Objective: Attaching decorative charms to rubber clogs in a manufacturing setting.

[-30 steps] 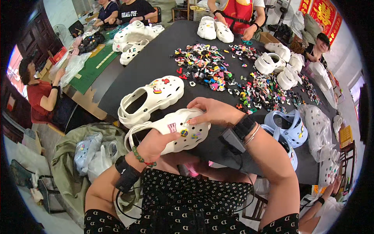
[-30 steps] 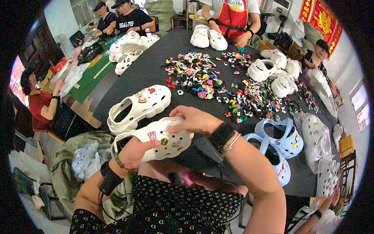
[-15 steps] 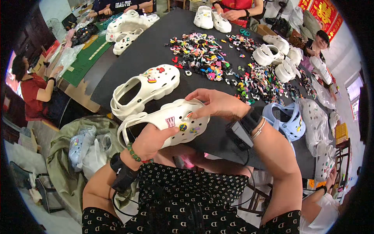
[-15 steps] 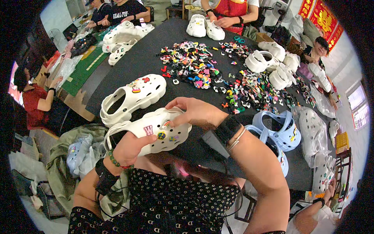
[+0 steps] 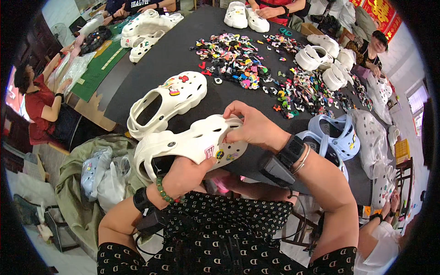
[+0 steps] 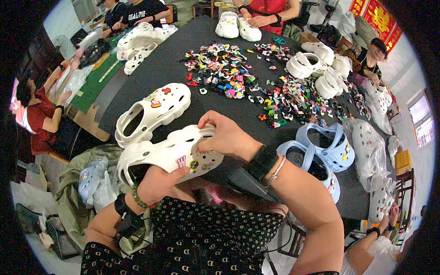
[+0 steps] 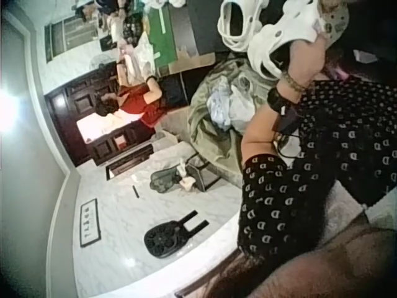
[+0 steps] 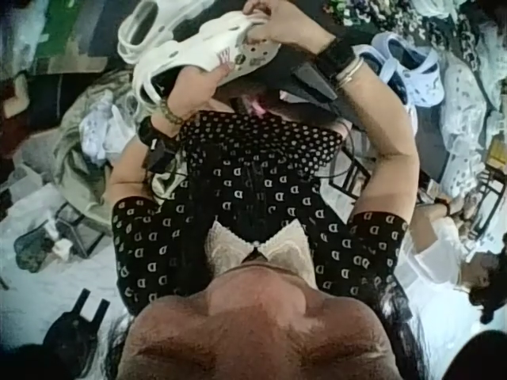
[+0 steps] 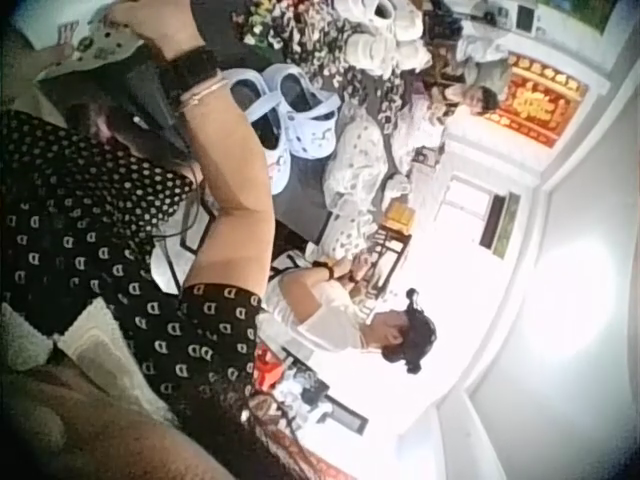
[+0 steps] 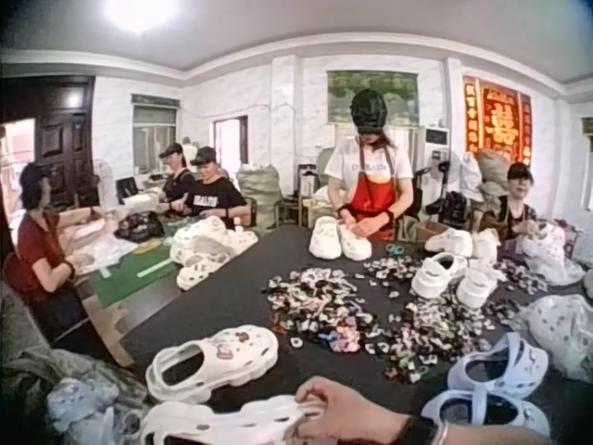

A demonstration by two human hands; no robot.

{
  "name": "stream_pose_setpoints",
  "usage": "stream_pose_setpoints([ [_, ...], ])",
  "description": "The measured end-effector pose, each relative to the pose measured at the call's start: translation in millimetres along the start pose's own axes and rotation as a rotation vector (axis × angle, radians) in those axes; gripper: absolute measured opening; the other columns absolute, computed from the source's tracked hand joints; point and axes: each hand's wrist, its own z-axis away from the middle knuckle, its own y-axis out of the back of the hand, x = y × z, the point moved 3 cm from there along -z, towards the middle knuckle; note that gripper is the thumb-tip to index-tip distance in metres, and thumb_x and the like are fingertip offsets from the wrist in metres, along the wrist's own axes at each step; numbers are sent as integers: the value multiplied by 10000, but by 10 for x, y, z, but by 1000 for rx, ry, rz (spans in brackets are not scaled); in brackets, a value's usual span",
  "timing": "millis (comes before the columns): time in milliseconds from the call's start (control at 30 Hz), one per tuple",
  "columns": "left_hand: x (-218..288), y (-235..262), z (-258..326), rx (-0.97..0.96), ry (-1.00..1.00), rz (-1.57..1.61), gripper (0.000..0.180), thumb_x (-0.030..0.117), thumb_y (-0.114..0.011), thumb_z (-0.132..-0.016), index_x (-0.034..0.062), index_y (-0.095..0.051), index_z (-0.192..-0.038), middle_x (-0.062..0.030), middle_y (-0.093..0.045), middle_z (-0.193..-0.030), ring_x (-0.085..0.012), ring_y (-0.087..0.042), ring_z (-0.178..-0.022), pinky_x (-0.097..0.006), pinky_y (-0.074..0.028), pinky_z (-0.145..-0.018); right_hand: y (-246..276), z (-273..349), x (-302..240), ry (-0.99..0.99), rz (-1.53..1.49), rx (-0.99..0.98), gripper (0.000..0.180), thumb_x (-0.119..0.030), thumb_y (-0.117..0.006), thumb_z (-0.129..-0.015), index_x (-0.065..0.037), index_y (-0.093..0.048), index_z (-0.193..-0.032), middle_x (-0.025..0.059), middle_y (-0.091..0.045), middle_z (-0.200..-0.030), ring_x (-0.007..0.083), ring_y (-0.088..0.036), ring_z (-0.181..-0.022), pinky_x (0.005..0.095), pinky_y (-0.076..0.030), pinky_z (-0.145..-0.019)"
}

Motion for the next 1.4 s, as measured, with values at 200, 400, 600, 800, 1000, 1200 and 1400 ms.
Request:
stream_pose_setpoints([
  [200,10,-20,6,14,-47,-141,455,85,-677,-858,-18,-534,-1277,-98,-611,-1212,-173,-574,-1094,-330,-462,-941,-11,34,79,51,41,63,461,-87,-773,-625,-68,-534,-1019,63,-600,-934,152,-581,-875,305,-499,-772],
  [400,70,150,-151,-50,-140,16,505,91,-692,-859,-12,-507,-1317,-94,-611,-1226,-171,-587,-1090,-322,-478,-933,-9,60,34,112,167,33,541,-74,-804,-716,-64,-514,-1173,78,-603,-1076,163,-579,-980,318,-498,-844],
  [600,68,324,-429,-127,299,420,439,221,-672,-916,-41,-553,-1248,-92,-666,-1113,-149,-656,-928,-299,-546,-758,-9,-24,156,87,89,118,811,-292,-860,-675,-17,-457,-1323,191,-561,-1234,270,-567,-1091,374,-479,-929],
  [800,201,269,-458,-183,449,907,405,293,-566,-978,-5,-520,-1249,-118,-664,-1106,-237,-687,-931,-388,-589,-778,-142,58,74,401,631,60,1093,-184,-923,-489,-71,-353,-1415,184,-389,-1404,380,-388,-1313,414,-326,-1128],
  [1000,197,281,-302,-88,294,185,459,349,-588,-960,-39,-555,-1204,-133,-676,-1074,-202,-684,-874,-354,-551,-735,128,-167,-109,493,665,-69,987,-101,-880,-436,-88,-493,-1343,154,-529,-1295,373,-482,-1230,418,-401,-1056],
  [1200,405,624,-32,-13,23,-744,271,240,-646,-867,2,-638,-997,-139,-673,-939,-357,-621,-852,-393,-494,-754,187,-422,-9,453,627,39,899,-32,-862,-479,-66,-519,-1310,143,-564,-1267,339,-541,-1166,384,-445,-1017],
  [1400,357,1058,-61,581,-411,-1258,432,291,-791,-699,50,-623,-1015,-121,-590,-1027,-331,-528,-1032,-440,-392,-919,43,-302,-2,394,677,195,830,-32,-840,-565,-63,-502,-1323,197,-448,-1400,369,-445,-1286,394,-407,-1064],
])
